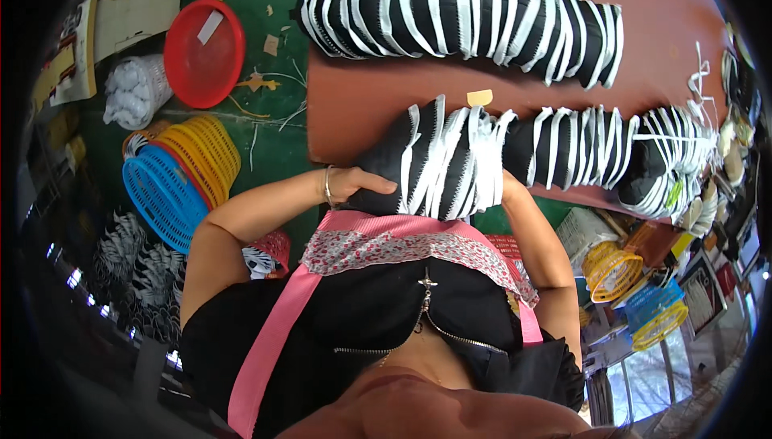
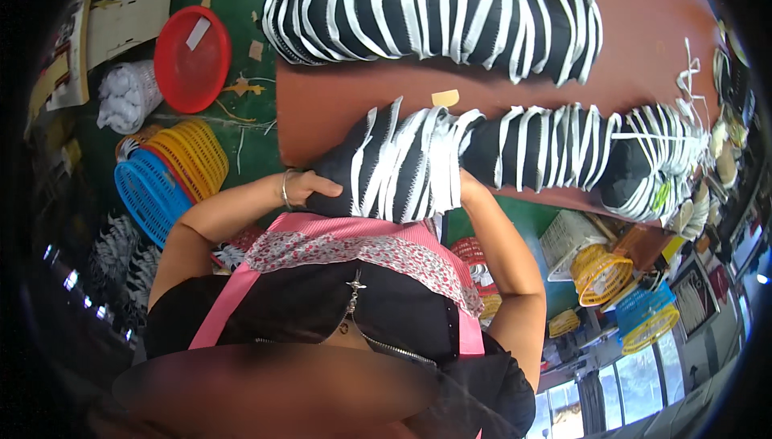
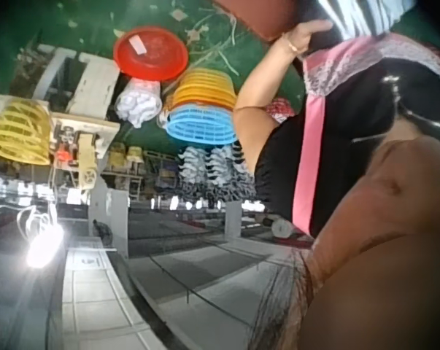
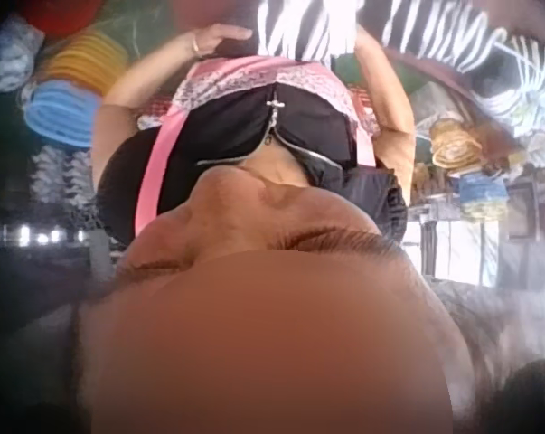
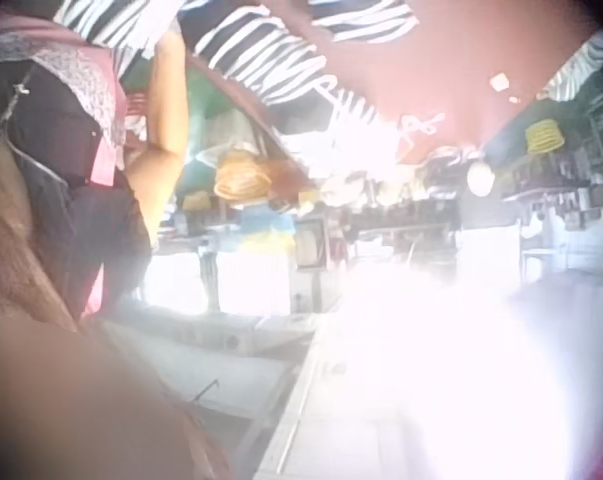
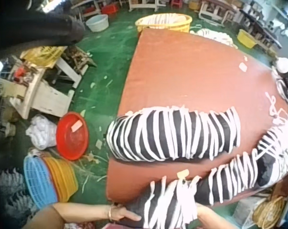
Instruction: The recorder bundles stacks of shoe components using rubber bands and ties them together with white ribbon/cord.
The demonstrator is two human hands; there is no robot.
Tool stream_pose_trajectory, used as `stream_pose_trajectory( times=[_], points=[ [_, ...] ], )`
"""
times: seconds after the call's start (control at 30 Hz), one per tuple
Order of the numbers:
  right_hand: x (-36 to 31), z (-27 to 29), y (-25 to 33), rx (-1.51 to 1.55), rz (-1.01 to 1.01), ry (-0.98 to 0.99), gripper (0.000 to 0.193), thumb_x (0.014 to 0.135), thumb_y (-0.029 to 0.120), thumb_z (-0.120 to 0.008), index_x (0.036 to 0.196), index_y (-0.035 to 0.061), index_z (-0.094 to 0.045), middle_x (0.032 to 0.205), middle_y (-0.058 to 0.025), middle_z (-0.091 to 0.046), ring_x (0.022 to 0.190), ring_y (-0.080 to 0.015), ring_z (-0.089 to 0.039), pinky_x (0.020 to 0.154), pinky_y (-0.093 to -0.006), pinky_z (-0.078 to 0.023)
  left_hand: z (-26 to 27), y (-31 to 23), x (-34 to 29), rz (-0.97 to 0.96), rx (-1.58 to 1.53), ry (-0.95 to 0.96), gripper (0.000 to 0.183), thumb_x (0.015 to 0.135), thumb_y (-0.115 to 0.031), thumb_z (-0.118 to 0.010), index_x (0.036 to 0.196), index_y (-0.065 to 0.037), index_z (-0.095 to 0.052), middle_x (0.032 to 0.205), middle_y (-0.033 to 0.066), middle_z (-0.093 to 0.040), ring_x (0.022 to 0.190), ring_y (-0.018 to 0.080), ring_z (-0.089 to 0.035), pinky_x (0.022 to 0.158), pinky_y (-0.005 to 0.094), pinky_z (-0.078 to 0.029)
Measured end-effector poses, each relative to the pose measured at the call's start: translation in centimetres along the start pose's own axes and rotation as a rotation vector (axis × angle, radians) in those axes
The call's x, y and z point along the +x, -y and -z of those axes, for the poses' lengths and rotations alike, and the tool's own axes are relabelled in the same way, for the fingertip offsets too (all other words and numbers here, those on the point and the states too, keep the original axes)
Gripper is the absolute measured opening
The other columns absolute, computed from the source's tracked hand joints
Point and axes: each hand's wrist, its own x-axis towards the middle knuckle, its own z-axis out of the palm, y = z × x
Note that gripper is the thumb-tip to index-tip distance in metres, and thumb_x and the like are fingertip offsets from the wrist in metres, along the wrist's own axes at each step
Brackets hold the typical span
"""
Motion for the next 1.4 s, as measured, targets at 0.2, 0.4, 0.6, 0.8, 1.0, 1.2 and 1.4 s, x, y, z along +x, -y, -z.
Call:
stream_pose_trajectory(
  times=[0.2, 0.4, 0.6, 0.8, 1.0, 1.2, 1.4],
  points=[
    [-0.3, 0.1, 0.7, 0.002, -0.036, -0.001, 0.049, 0.094, 0.006, -0.062, 0.141, -0.0001, -0.051, 0.138, -0.0147, -0.058, 0.120, -0.0225, -0.059, 0.105, -0.0363, -0.047, 5.0, 1.8, 1.1, 0.159, 0.200, -0.102, 0.044, 0.093, -0.011, -0.060, 0.135, 0.003, -0.056, 0.135, 0.0127, -0.061, 0.120, 0.0209, -0.062, 0.107, 0.0355, -0.046],
    [-0.1, 0.2, 0.9, 0.011, -0.061, -0.011, 0.049, 0.092, 0.006, -0.064, 0.139, -0.0008, -0.052, 0.137, -0.0152, -0.059, 0.119, -0.0225, -0.060, 0.104, -0.0360, -0.048, 1.3, -0.4, 0.4, 0.010, -0.142, 0.056, 0.045, 0.091, -0.009, -0.060, 0.134, 0.005, -0.056, 0.135, 0.0139, -0.061, 0.120, 0.0220, -0.062, 0.108, 0.0364, -0.045],
    [0.2, 0.2, 1.4, 0.019, -0.068, -0.012, 0.049, 0.091, 0.006, -0.065, 0.138, -0.0016, -0.054, 0.135, -0.0157, -0.060, 0.118, -0.0225, -0.060, 0.103, -0.0357, -0.049, 3.6, -0.5, 1.6, 0.151, -0.037, 0.095, 0.045, 0.090, -0.010, -0.061, 0.133, 0.004, -0.058, 0.132, 0.0125, -0.063, 0.117, 0.0215, -0.064, 0.106, 0.0356, -0.047],
    [1.8, -0.2, 1.3, -0.011, 0.013, -0.040, 0.049, 0.090, 0.006, -0.067, 0.137, -0.0023, -0.055, 0.134, -0.0161, -0.061, 0.117, -0.0225, -0.060, 0.102, -0.0354, -0.050, 3.0, -3.2, 1.3, 0.091, 0.049, -0.078, 0.044, 0.099, -0.020, -0.052, 0.136, 0.003, -0.056, 0.134, 0.0129, -0.062, 0.122, 0.0208, -0.060, 0.109, 0.0349, -0.043],
    [0.3, -3.7, 3.3, -0.163, 0.385, -0.425, 0.039, 0.087, 0.007, -0.068, 0.125, -0.0010, -0.064, 0.117, -0.0081, -0.069, 0.106, -0.0150, -0.063, 0.095, -0.0309, -0.052, 7.5, -4.6, 1.9, -0.416, 0.079, -0.308, 0.062, 0.104, -0.046, -0.044, 0.143, 0.002, -0.046, 0.137, 0.0135, -0.058, 0.123, 0.0225, -0.059, 0.106, 0.0359, -0.047],
    [-6.0, -5.1, -3.5, -0.763, 0.681, -1.312, 0.020, 0.095, -0.003, -0.054, 0.108, -0.0025, -0.069, 0.101, -0.0143, -0.074, 0.089, -0.0206, -0.072, 0.082, -0.0305, -0.056, 10.0, -4.6, 2.9, -0.450, 0.092, -0.395, 0.085, 0.101, -0.066, -0.030, 0.147, 0.004, -0.040, 0.144, 0.0163, -0.052, 0.130, 0.0278, -0.054, 0.114, 0.0387, -0.038],
    [-5.9, -4.9, -7.8, -1.540, 0.543, -1.228, 0.063, 0.074, -0.004, -0.056, 0.136, 0.0100, -0.056, 0.125, -0.0163, -0.063, 0.104, -0.0324, -0.064, 0.090, -0.0423, -0.053, 28.5, -7.6, -8.8, -0.193, -0.115, 0.053, 0.074, 0.099, -0.067, -0.040, 0.099, -0.001, -0.073, 0.088, 0.0075, -0.074, 0.083, 0.0117, -0.067, 0.076, 0.0272, -0.052]
  ],
)
